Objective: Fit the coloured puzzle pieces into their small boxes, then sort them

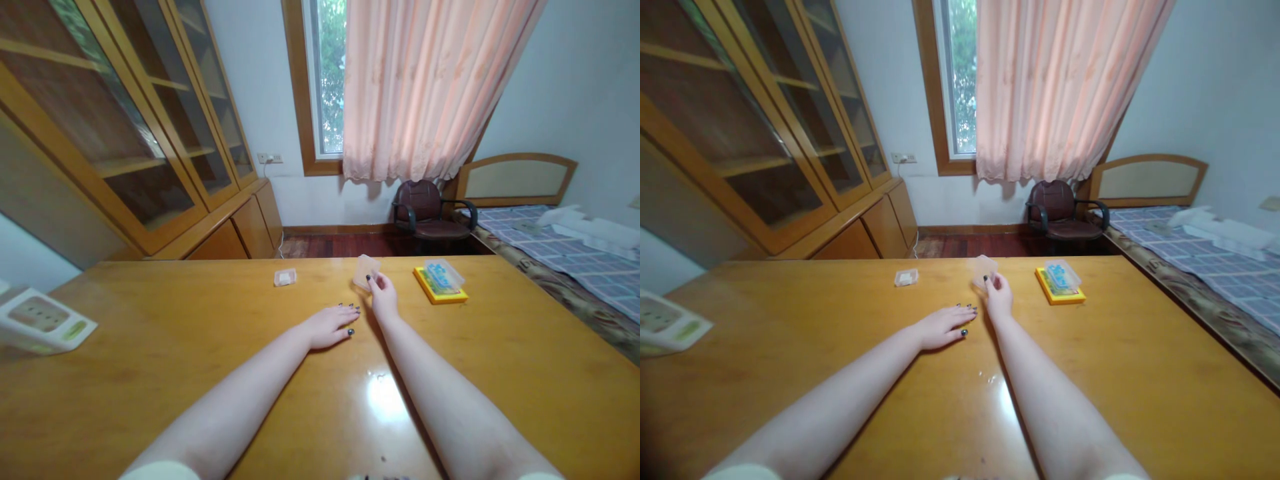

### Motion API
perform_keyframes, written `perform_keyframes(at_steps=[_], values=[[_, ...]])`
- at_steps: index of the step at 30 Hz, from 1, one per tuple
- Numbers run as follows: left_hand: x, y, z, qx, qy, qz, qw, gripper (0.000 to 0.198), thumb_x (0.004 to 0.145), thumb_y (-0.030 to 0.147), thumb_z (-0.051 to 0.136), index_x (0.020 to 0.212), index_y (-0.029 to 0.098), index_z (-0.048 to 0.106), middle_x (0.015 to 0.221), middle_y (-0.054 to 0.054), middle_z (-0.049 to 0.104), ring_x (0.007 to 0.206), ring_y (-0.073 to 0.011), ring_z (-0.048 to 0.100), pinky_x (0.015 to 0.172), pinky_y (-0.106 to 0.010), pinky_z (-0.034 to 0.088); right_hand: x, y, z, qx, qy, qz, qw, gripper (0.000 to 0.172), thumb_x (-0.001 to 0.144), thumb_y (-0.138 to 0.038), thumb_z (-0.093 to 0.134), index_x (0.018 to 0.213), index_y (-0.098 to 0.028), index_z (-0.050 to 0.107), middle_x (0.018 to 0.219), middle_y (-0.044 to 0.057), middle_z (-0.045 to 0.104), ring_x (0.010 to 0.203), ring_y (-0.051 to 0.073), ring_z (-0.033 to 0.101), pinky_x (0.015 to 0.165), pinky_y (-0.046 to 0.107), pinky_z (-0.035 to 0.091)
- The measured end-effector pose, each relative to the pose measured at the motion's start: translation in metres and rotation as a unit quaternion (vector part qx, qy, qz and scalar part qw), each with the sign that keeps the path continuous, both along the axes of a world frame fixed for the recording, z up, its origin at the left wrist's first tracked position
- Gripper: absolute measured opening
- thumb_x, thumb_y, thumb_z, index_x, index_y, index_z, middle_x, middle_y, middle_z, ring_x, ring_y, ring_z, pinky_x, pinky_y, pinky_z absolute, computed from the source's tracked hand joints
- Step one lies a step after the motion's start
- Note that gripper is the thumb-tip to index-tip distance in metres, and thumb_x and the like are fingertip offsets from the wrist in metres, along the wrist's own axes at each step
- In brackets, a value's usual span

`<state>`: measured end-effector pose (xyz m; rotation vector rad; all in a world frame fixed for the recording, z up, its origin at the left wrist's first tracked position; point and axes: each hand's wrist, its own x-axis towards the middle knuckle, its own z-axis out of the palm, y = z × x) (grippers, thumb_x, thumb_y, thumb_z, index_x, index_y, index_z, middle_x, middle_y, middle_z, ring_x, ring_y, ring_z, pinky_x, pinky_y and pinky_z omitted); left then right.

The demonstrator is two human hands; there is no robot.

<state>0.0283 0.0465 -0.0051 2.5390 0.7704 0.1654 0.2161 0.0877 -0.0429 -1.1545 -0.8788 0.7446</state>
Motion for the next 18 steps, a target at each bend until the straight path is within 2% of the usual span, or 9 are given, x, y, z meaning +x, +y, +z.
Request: perform_keyframes(at_steps=[3,5,7,10,12,13,14,15,18], values=[[-0.009,-0.012,0.001,-0.054,-0.045,-0.006,0.998,0.051,0.087,0.036,0.044,0.136,0.023,0.04,0.143,-0.005,0.038,0.132,-0.0217,0.034,0.112,-0.04,0.023,-0.003,-0.005,0.003,-0.004,-0.076,0.043,0.996,0.041,0.071,-0.038,0.062,0.105,-0.014,0.061,0.106,0.013,0.065,0.096,0.023,0.06,0.088,0.039,0.046],[-0.013,-0.015,0.0,-0.076,-0.086,0.028,0.993,0.05,0.086,0.033,0.046,0.135,0.023,0.042,0.141,-0.005,0.042,0.13,-0.0216,0.038,0.11,-0.04,0.028,-0.004,-0.009,0.006,0.004,-0.171,0.057,0.984,0.038,0.072,-0.033,0.061,0.105,-0.015,0.063,0.106,0.012,0.066,0.097,0.023,0.06,0.09,0.04,0.045],[-0.018,-0.014,-0.001,-0.056,-0.116,0.1,0.987,0.045,0.086,0.03,0.044,0.13,0.022,0.049,0.135,-0.005,0.05,0.124,-0.0207,0.045,0.107,-0.038,0.034,-0.004,-0.012,0.007,0.017,-0.283,0.045,0.958,0.034,0.072,-0.027,0.061,0.104,-0.016,0.066,0.106,0.011,0.065,0.1,0.024,0.058,0.094,0.04,0.042],[-0.029,-0.006,0.0,0.08,-0.087,0.275,0.954,0.037,0.086,0.027,0.042,0.118,0.021,0.059,0.131,-0.008,0.053,0.122,-0.0224,0.046,0.106,-0.04,0.034,-0.006,-0.014,0.006,0.012,-0.419,0.028,0.908,0.032,0.072,-0.021,0.061,0.102,-0.017,0.068,0.11,0.011,0.064,0.105,0.025,0.055,0.097,0.041,0.039],[-0.041,0.004,0.002,0.187,-0.014,0.422,0.887,0.042,0.083,0.03,0.047,0.123,0.018,0.054,0.141,-0.013,0.04,0.129,-0.0304,0.036,0.107,-0.048,0.028,-0.008,-0.016,0.005,-0.004,-0.473,0.042,0.88,0.033,0.072,-0.019,0.06,0.104,-0.018,0.068,0.116,0.012,0.062,0.11,0.026,0.052,0.1,0.042,0.037],[-0.049,0.01,0.003,0.206,0.026,0.479,0.853,0.049,0.082,0.032,0.049,0.128,0.016,0.049,0.143,-0.016,0.035,0.13,-0.0339,0.033,0.107,-0.051,0.026,-0.009,-0.017,0.005,-0.011,-0.491,0.059,0.869,0.036,0.073,-0.02,0.061,0.108,-0.018,0.066,0.12,0.012,0.06,0.114,0.026,0.049,0.101,0.043,0.035],[-0.057,0.016,0.003,0.205,0.059,0.511,0.833,0.053,0.082,0.035,0.049,0.131,0.015,0.045,0.144,-0.017,0.032,0.13,-0.0351,0.033,0.105,-0.051,0.028,-0.011,-0.019,0.005,-0.018,-0.502,0.081,0.861,0.04,0.073,-0.021,0.061,0.112,-0.018,0.064,0.124,0.012,0.057,0.119,0.027,0.046,0.103,0.044,0.033],[-0.065,0.021,0.001,0.194,0.082,0.522,0.827,0.056,0.083,0.038,0.047,0.134,0.014,0.042,0.145,-0.018,0.03,0.129,-0.035,0.034,0.104,-0.049,0.031,-0.012,-0.02,0.005,-0.021,-0.509,0.106,0.854,0.045,0.074,-0.024,0.061,0.118,-0.018,0.06,0.129,0.013,0.053,0.123,0.027,0.043,0.104,0.044,0.031],[-0.087,0.035,-0.007,0.15,0.112,0.519,0.834,0.058,0.087,0.043,0.039,0.136,0.013,0.038,0.146,-0.016,0.029,0.129,-0.0332,0.035,0.104,-0.047,0.032,-0.015,-0.024,0.009,-0.011,-0.514,0.175,0.84,0.057,0.076,-0.032,0.061,0.129,-0.016,0.05,0.139,0.014,0.042,0.131,0.027,0.034,0.107,0.045,0.026]])
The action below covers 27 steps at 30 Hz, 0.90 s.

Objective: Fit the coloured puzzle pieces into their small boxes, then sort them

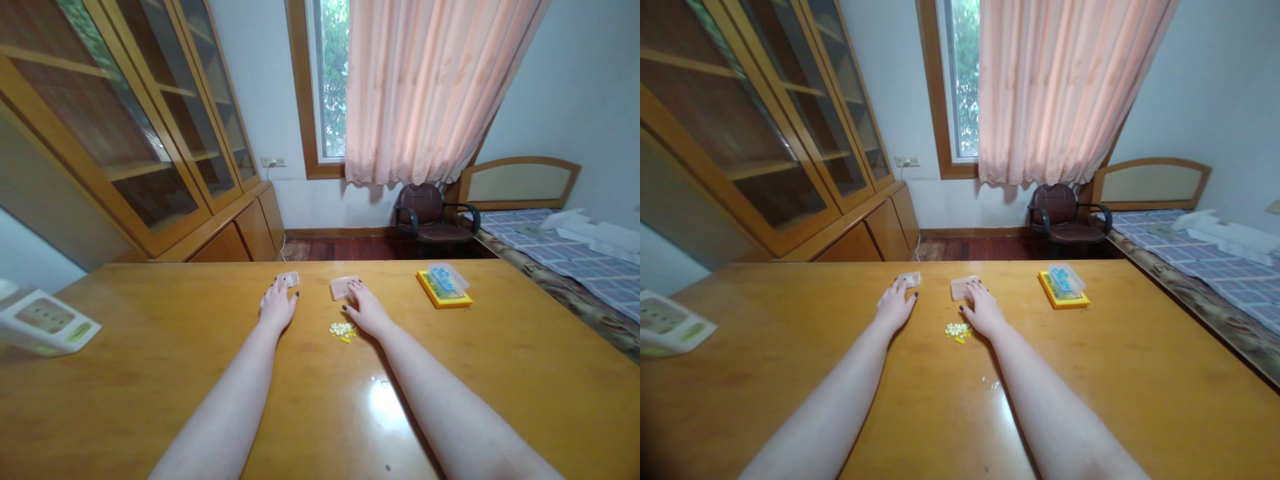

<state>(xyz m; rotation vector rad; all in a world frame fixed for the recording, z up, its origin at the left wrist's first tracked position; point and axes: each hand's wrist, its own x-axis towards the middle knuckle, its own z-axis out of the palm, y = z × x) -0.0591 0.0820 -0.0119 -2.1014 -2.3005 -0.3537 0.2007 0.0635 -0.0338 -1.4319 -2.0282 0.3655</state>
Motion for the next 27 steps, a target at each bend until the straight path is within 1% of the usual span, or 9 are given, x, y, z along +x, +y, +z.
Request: perform_keyframes(at_steps=[2,5,8,9,13,14,16,20,27], values=[[-0.009,0.006,-0.007,-0.022,-0.006,-0.021,1.0,0.06,0.087,0.045,0.037,0.139,0.015,0.032,0.149,-0.014,0.024,0.13,-0.0323,0.035,0.105,-0.048,0.031,-0.001,-0.002,0.004,0.009,-0.002,0.005,1.0,0.049,0.078,-0.034,0.059,0.124,-0.018,0.055,0.137,0.013,0.045,0.13,0.028,0.034,0.108,0.049,0.021],[-0.011,0.008,-0.012,-0.015,-0.013,-0.024,1.0,0.061,0.088,0.045,0.036,0.141,0.016,0.028,0.151,-0.013,0.017,0.131,-0.0317,0.033,0.107,-0.05,0.026,-0.001,-0.004,0.01,0.036,-0.001,-0.024,0.999,0.028,0.083,-0.032,0.053,0.105,-0.02,0.066,0.123,0.011,0.059,0.12,0.026,0.046,0.107,0.051,0.021],[0.003,0.0,-0.008,0.03,-0.012,-0.019,0.999,0.06,0.088,0.042,0.037,0.14,0.014,0.03,0.15,-0.014,0.02,0.135,-0.031,0.025,0.11,-0.051,0.019,-0.001,-0.006,0.013,0.026,-0.01,0.004,1.0,0.027,0.086,-0.031,0.05,0.105,-0.022,0.067,0.119,0.01,0.061,0.116,0.024,0.05,0.105,0.048,0.028],[0.01,-0.005,-0.006,0.045,-0.011,-0.05,0.998,0.06,0.088,0.04,0.038,0.14,0.014,0.028,0.15,-0.014,0.021,0.136,-0.0289,0.023,0.111,-0.049,0.018,-0.002,-0.006,0.013,0.017,-0.012,0.026,0.999,0.03,0.085,-0.032,0.051,0.11,-0.021,0.065,0.123,0.01,0.059,0.119,0.025,0.048,0.105,0.047,0.029],[0.043,-0.023,0.001,0.022,0.008,-0.301,0.953,0.058,0.087,0.041,0.041,0.14,0.021,0.03,0.148,-0.007,0.03,0.135,-0.0214,0.027,0.114,-0.041,0.015,-0.004,-0.01,0.015,-0.015,0.0,0.115,0.993,0.049,0.084,-0.032,0.052,0.13,-0.015,0.049,0.135,0.013,0.047,0.128,0.024,0.039,0.107,0.043,0.028],[0.05,-0.026,0.0,0.013,0.009,-0.326,0.945,0.056,0.088,0.042,0.04,0.14,0.023,0.031,0.147,-0.006,0.032,0.134,-0.0217,0.029,0.114,-0.043,0.013,-0.005,-0.011,0.016,-0.019,0.004,0.127,0.992,0.05,0.084,-0.031,0.052,0.131,-0.015,0.048,0.136,0.013,0.047,0.128,0.024,0.04,0.107,0.043,0.028],[0.057,-0.027,-0.002,0.004,0.011,-0.327,0.945,0.053,0.088,0.043,0.04,0.138,0.025,0.035,0.145,-0.005,0.035,0.133,-0.0231,0.03,0.113,-0.046,0.011,-0.006,-0.012,0.017,-0.024,0.01,0.13,0.991,0.047,0.084,-0.029,0.052,0.13,-0.016,0.049,0.133,0.012,0.049,0.127,0.024,0.041,0.107,0.046,0.027],[0.053,-0.019,-0.007,0.0,0.01,-0.248,0.969,0.053,0.089,0.042,0.039,0.138,0.024,0.034,0.148,-0.006,0.03,0.137,-0.0263,0.021,0.112,-0.051,0.009,-0.007,-0.012,0.019,-0.03,0.018,0.096,0.995,0.044,0.084,-0.028,0.052,0.127,-0.019,0.052,0.131,0.013,0.052,0.125,0.026,0.043,0.107,0.051,0.024],[0.041,-0.01,-0.011,-0.006,-0.004,-0.2,0.98,0.055,0.09,0.043,0.034,0.141,0.024,0.028,0.149,-0.005,0.027,0.136,-0.0244,0.024,0.112,-0.049,0.012,-0.007,-0.009,0.013,-0.021,0.052,0.06,0.997,0.042,0.084,-0.031,0.051,0.124,-0.017,0.055,0.126,0.013,0.056,0.117,0.025,0.051,0.103,0.046,0.033]])
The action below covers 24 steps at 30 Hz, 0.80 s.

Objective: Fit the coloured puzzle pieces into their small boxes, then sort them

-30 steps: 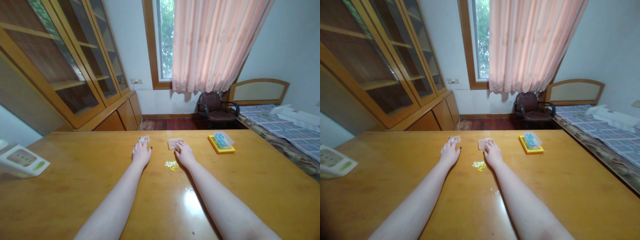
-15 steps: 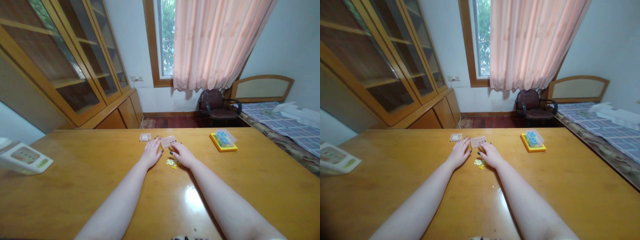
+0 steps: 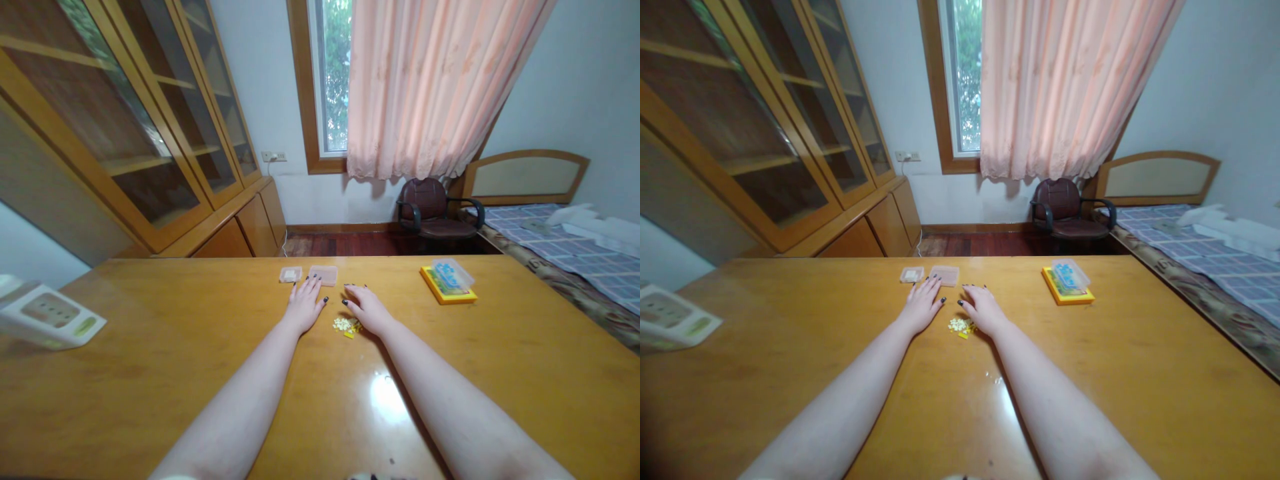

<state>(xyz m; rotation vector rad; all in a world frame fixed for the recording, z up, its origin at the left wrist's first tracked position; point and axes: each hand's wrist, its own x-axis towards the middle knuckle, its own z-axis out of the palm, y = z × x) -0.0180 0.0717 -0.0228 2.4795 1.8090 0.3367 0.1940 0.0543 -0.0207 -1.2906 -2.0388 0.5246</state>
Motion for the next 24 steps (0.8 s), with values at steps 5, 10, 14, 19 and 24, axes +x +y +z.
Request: perform_keyframes(at_steps=[5,10,14,19,24], values=[[-0.002,0.004,-0.004,-0.002,-0.007,0.052,0.999,0.059,0.09,0.047,0.031,0.142,0.021,0.027,0.15,-0.007,0.024,0.137,-0.027,0.021,0.111,-0.052,0.014,0.001,0.0,0.0,-0.003,0.006,-0.006,1.0,0.042,0.084,-0.03,0.051,0.124,-0.017,0.054,0.125,0.013,0.057,0.116,0.025,0.052,0.103,0.045,0.033],[-0.003,0.005,-0.006,-0.005,-0.006,0.057,0.998,0.059,0.09,0.048,0.031,0.142,0.021,0.025,0.15,-0.007,0.022,0.138,-0.0263,0.019,0.111,-0.051,0.014,0.002,0.0,0.0,-0.002,0.0,-0.005,1.0,0.042,0.085,-0.029,0.049,0.124,-0.015,0.054,0.124,0.013,0.057,0.115,0.025,0.052,0.102,0.044,0.035],[-0.003,0.004,-0.006,-0.002,-0.004,0.06,0.998,0.059,0.09,0.047,0.031,0.142,0.021,0.026,0.15,-0.007,0.022,0.138,-0.026,0.019,0.111,-0.05,0.014,0.002,0.0,-0.002,0.003,-0.002,-0.004,1.0,0.042,0.084,-0.029,0.048,0.124,-0.015,0.054,0.124,0.013,0.058,0.115,0.024,0.052,0.101,0.043,0.036],[-0.004,0.006,-0.009,0.001,-0.003,0.063,0.998,0.06,0.088,0.048,0.033,0.142,0.022,0.027,0.15,-0.007,0.022,0.137,-0.0272,0.02,0.111,-0.05,0.015,0.0,-0.001,0.002,0.059,0.003,-0.055,0.997,0.036,0.084,-0.031,0.049,0.117,-0.019,0.058,0.121,0.011,0.06,0.114,0.024,0.052,0.105,0.048,0.027],[-0.005,0.006,-0.007,0.01,-0.014,0.061,0.998,0.06,0.088,0.046,0.035,0.142,0.021,0.027,0.15,-0.008,0.024,0.137,-0.0289,0.021,0.111,-0.051,0.014,0.041,0.012,0.039,0.148,0.028,-0.277,0.949,0.033,0.085,-0.035,0.046,0.11,-0.019,0.06,0.122,0.012,0.058,0.117,0.026,0.048,0.107,0.05,0.019]])
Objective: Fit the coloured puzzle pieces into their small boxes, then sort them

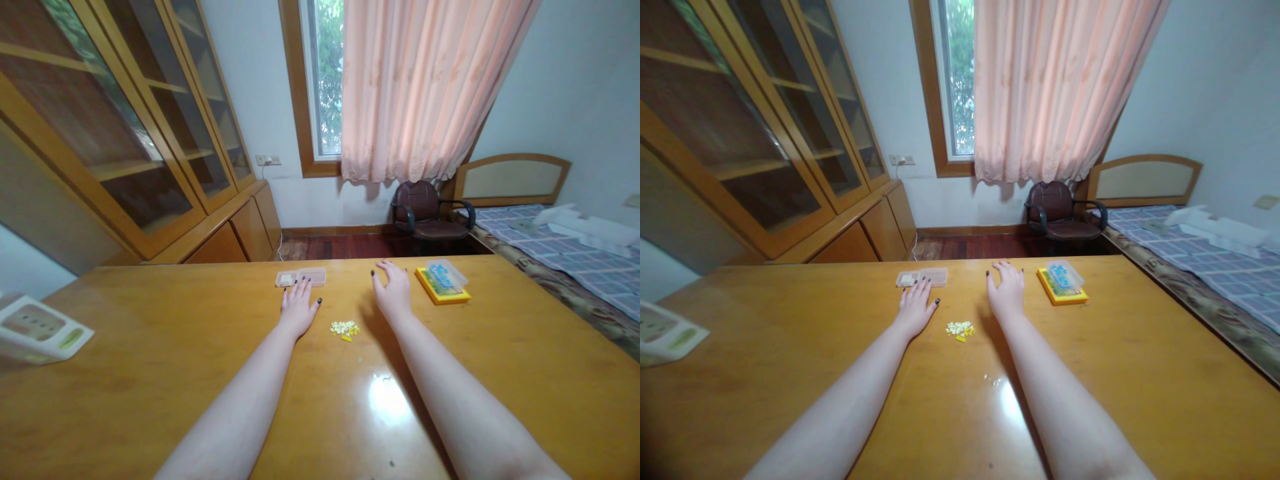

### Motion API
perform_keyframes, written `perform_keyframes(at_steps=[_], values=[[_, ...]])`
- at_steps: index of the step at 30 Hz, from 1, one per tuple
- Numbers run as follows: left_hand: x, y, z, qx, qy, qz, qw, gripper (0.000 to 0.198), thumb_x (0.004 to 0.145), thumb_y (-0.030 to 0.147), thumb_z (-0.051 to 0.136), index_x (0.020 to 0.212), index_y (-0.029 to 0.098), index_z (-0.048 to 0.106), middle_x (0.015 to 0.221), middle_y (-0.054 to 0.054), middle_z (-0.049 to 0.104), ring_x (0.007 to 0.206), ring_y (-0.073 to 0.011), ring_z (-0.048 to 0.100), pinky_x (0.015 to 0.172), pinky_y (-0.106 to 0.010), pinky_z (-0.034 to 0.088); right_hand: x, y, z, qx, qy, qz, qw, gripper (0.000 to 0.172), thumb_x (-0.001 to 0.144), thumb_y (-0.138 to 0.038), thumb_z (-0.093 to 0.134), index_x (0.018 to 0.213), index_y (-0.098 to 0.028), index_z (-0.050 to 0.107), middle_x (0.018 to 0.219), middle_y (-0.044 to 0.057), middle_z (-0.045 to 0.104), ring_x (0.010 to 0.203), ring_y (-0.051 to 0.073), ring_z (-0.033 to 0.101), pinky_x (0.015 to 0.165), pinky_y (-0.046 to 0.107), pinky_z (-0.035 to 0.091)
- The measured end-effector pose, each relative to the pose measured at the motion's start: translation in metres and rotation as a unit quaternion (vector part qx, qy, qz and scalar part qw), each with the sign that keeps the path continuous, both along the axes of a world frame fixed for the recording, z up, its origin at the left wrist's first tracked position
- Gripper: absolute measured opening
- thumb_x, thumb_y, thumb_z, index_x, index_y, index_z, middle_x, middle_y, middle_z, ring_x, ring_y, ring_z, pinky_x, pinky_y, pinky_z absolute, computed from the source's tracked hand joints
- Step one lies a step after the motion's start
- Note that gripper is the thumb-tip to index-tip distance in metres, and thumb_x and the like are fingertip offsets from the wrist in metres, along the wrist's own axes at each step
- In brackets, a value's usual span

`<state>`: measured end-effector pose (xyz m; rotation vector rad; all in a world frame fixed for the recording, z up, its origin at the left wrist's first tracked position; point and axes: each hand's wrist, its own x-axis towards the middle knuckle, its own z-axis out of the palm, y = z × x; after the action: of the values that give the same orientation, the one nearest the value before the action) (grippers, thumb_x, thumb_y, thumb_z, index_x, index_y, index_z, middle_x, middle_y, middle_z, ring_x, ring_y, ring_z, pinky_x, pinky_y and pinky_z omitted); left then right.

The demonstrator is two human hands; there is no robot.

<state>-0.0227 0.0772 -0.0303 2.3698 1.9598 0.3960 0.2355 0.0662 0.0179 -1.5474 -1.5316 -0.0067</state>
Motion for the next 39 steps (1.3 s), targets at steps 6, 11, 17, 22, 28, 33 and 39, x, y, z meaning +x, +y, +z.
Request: perform_keyframes(at_steps=[6,11,17,22,28,33,39], values=[[0.005,-0.008,0.01,0.065,-0.037,-0.055,0.996,0.055,0.088,0.038,0.036,0.139,0.019,0.031,0.147,-0.007,0.031,0.137,-0.0239,0.022,0.113,-0.046,0.013,0.101,0.01,0.012,-0.115,-0.051,-0.302,0.945,0.062,0.074,-0.043,0.058,0.129,-0.016,0.048,0.142,0.02,0.031,0.129,0.04,0.026,0.1,0.062,0.013],[0.001,-0.012,0.013,0.09,-0.07,-0.068,0.991,0.052,0.088,0.036,0.038,0.137,0.018,0.035,0.144,-0.008,0.036,0.135,-0.023,0.027,0.113,-0.045,0.014,0.128,0.008,-0.007,-0.188,-0.076,-0.333,0.921,0.048,0.073,-0.037,0.057,0.114,-0.011,0.059,0.115,0.023,0.054,0.111,0.039,0.044,0.097,0.061,0.02],[0.007,-0.018,0.033,0.139,-0.248,-0.136,0.949,0.035,0.087,0.028,0.042,0.119,0.024,0.053,0.131,-0.005,0.051,0.127,-0.0207,0.039,0.112,-0.044,0.021,0.075,0.002,0.006,-0.06,-0.039,-0.159,0.985,0.051,0.073,-0.038,0.057,0.118,-0.012,0.056,0.114,0.019,0.056,0.106,0.033,0.049,0.093,0.048,0.034],[0.052,-0.032,0.035,-0.014,-0.572,-0.097,0.814,0.055,0.085,0.045,0.05,0.133,0.021,0.039,0.139,-0.013,0.042,0.126,-0.0253,0.042,0.106,-0.043,0.031,-0.01,-0.026,-0.006,-0.043,0.112,0.204,0.972,0.044,0.082,-0.043,0.051,0.119,-0.018,0.055,0.115,0.012,0.059,0.104,0.024,0.056,0.091,0.039,0.043],[0.077,-0.053,0.017,-0.08,-0.694,-0.125,0.704,0.073,0.075,0.053,0.061,0.135,0.021,0.035,0.14,-0.013,0.041,0.128,-0.0248,0.04,0.107,-0.036,0.032,-0.038,-0.047,-0.03,0.006,0.041,0.316,0.948,0.042,0.089,-0.039,0.043,0.124,-0.019,0.052,0.12,0.011,0.058,0.112,0.022,0.053,0.096,0.038,0.042],[0.078,-0.046,0.011,-0.041,-0.702,-0.095,0.704,0.071,0.073,0.046,0.066,0.132,0.018,0.039,0.137,-0.014,0.044,0.124,-0.0243,0.044,0.104,-0.035,0.037,-0.037,-0.048,-0.029,-0.008,-0.062,0.267,0.962,0.04,0.092,-0.029,0.034,0.128,-0.016,0.049,0.124,0.011,0.057,0.111,0.021,0.055,0.095,0.034,0.044],[0.083,-0.045,0.006,-0.034,-0.702,-0.034,0.71,0.062,0.072,0.029,0.067,0.128,0.016,0.046,0.129,-0.014,0.051,0.114,-0.022,0.052,0.096,-0.034,0.045,-0.046,-0.055,-0.026,0.004,-0.136,0.177,0.975,0.037,0.092,-0.024,0.031,0.113,-0.015,0.06,0.103,0.01,0.068,0.084,0.021,0.065,0.078,0.031,0.049]])
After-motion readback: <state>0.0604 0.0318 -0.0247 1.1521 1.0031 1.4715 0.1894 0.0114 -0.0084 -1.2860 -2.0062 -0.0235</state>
